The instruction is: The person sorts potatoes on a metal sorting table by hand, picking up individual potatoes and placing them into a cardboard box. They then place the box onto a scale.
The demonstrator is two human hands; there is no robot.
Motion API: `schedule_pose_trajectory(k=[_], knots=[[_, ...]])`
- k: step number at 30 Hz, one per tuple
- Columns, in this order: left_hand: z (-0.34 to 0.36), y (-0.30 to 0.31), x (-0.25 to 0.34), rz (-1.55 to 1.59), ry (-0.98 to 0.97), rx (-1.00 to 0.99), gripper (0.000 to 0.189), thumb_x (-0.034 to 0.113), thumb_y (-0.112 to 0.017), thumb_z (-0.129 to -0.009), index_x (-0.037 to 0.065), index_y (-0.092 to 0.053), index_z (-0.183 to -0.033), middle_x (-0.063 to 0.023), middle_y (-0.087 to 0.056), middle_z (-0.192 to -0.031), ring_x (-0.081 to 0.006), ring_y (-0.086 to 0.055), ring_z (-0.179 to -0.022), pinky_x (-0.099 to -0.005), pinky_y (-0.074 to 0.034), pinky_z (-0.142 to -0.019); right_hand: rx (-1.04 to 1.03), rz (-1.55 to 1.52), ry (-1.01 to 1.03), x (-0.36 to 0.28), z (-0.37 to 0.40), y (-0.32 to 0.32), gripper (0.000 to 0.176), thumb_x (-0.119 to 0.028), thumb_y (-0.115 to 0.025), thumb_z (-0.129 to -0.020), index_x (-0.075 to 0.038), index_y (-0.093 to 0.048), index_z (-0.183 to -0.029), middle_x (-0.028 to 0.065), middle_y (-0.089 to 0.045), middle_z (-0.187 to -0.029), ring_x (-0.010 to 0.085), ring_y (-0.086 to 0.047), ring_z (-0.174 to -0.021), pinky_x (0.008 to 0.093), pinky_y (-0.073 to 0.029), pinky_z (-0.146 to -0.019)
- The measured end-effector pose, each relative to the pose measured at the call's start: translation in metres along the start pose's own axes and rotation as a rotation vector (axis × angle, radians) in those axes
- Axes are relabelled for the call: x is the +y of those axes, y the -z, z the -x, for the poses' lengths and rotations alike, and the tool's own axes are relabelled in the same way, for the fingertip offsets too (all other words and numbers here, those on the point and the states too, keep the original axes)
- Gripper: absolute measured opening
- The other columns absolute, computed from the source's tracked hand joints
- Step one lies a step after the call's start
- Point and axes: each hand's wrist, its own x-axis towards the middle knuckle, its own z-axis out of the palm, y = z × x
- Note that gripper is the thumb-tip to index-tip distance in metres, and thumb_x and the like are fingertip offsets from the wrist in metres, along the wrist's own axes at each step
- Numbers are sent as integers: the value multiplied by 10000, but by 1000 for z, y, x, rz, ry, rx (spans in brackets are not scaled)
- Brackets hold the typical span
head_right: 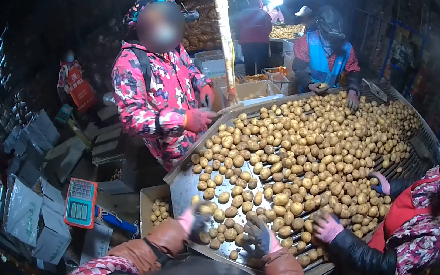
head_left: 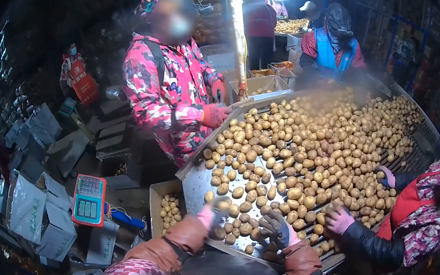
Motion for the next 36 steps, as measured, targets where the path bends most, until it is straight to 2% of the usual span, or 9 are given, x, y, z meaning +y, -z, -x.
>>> schedule_pose_trajectory(k=[1, 4, 6, 10, 12, 21, 32, 35, 36], knots=[[-24, 44, -24, -283, -485, 315, 542, 24, -680, -824, 222, -531, -1306, -55, -606, -800, -145, -572, -618, -292, -483, -525, -62, 294, 85, 1, 4, 5, 556, -126, -588, -918, -28, -355, -1413, 126, -506, -1288, 216, -516, -1223, 295, -489, -947], [-26, 161, 0, 25, -584, 564, 636, 57, -733, -802, 217, -475, -1361, -75, -615, -892, -171, -580, -628, -319, -489, -525, 174, -308, -119, 17, 16, 0, 537, -114, -616, -903, -33, -388, -1383, 75, -532, -1191, 190, -564, -1113, 295, -528, -847], [-43, 241, -9, -882, -545, 970, 684, 91, -761, -792, 219, -459, -1392, -96, -628, -977, -190, -599, -668, -342, -510, -566, 449, -939, -494, -43, 5, -8, 501, -125, -590, -930, -27, -392, -1379, 60, -542, -1128, 176, -583, -1015, 309, -531, -789], [83, -64, 96, 191, -173, 947, 399, 66, -659, -862, 112, -616, -1256, -116, -615, -1209, -243, -560, -1110, -354, -436, -1005, 393, -845, -376, -30, -3, -6, 513, -181, -606, -935, -6, -398, -1370, 71, -573, -1071, 184, -607, -951, 315, -541, -749], [-46, 84, -8, -390, -301, 486, 358, 117, -640, -888, 90, -616, -1244, -96, -603, -1243, -236, -556, -1150, -352, -423, -1028, 484, -726, -443, -18, -3, -9, 524, -112, -631, -901, 3, -406, -1361, 77, -587, -1075, 173, -617, -971, 279, -544, -743], [-55, -78, -46, -2261, -448, -821, 877, 103, -706, -732, 293, -306, -1488, -87, -160, -1599, -360, -179, -1462, -647, -238, -1105, 367, -348, -197, 38, 42, -3, 575, 25, -659, -759, -13, -482, -1304, 65, -585, -1098, 169, -607, -924, 294, -533, -767], [-46, -75, -31, -1768, -394, -339, 599, 125, -685, -819, 240, -502, -1377, -112, -509, -1383, -290, -532, -1235, -404, -444, -1018, 564, -788, -504, -42, 52, -5, 533, 42, -560, -872, -22, -404, -1377, 66, -549, -1137, 172, -595, -965, 278, -525, -752], [-59, -47, -21, -481, 306, 68, 288, 208, -653, -909, 142, -687, -1187, -35, -708, -1026, -133, -630, -937, -294, -495, -869, 518, -890, -479, -45, 42, 0, 520, -119, -624, -892, 0, -427, -1359, 37, -601, -983, 156, -603, -859, 274, -525, -692], [-69, -18, -35, -1007, -416, -33, 285, 256, -641, -914, 96, -693, -1143, -47, -706, -999, -142, -634, -856, -311, -509, -781, 438, -787, -470, -36, 42, 8, 637, -224, -673, -885, 12, -371, -1393, 98, -638, -1025, 196, -639, -902, 308, -544, -726]])
